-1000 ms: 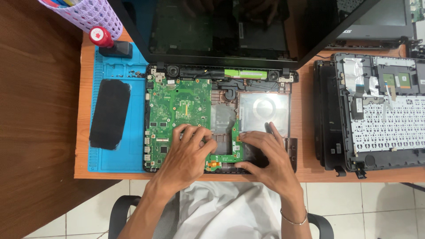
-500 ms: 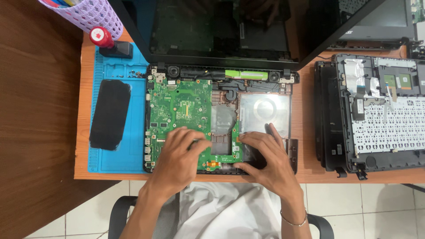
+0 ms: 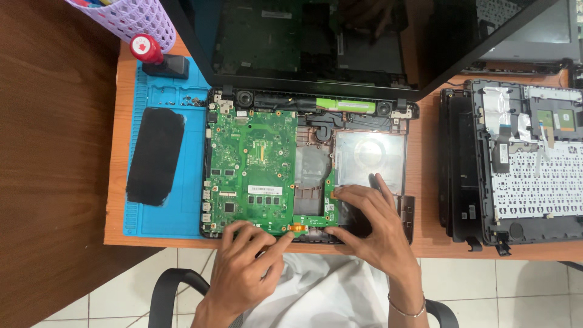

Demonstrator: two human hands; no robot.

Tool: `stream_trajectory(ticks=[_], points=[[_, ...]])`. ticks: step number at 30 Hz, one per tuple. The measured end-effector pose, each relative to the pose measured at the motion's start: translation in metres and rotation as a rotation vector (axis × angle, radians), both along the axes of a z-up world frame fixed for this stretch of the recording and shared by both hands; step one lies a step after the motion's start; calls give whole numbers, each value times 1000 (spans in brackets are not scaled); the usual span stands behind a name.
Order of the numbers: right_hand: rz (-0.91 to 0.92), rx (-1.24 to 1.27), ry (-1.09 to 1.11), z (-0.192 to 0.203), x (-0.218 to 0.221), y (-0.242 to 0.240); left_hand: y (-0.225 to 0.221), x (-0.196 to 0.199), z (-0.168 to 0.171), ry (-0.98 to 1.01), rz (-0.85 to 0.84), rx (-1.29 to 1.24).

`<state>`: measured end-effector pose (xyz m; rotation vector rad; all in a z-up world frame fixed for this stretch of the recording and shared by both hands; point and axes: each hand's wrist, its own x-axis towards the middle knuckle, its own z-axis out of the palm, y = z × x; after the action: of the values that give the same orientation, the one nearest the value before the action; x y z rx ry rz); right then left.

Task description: The person manipulates internal components of disassembled laptops on a wooden desk, including removing and placing a motherboard, handling a battery, and connecting ribbon cables with a screwdriver.

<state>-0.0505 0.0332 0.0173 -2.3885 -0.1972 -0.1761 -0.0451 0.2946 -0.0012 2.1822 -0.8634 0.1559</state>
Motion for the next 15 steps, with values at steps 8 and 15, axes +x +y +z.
stream_trajectory(ticks=[8,15], points=[[3,-7,-1,1,1,1,-2,-2,0,-18,36,19],[0,1,6,5,2,1,-2,-1,-1,-7,30,36]])
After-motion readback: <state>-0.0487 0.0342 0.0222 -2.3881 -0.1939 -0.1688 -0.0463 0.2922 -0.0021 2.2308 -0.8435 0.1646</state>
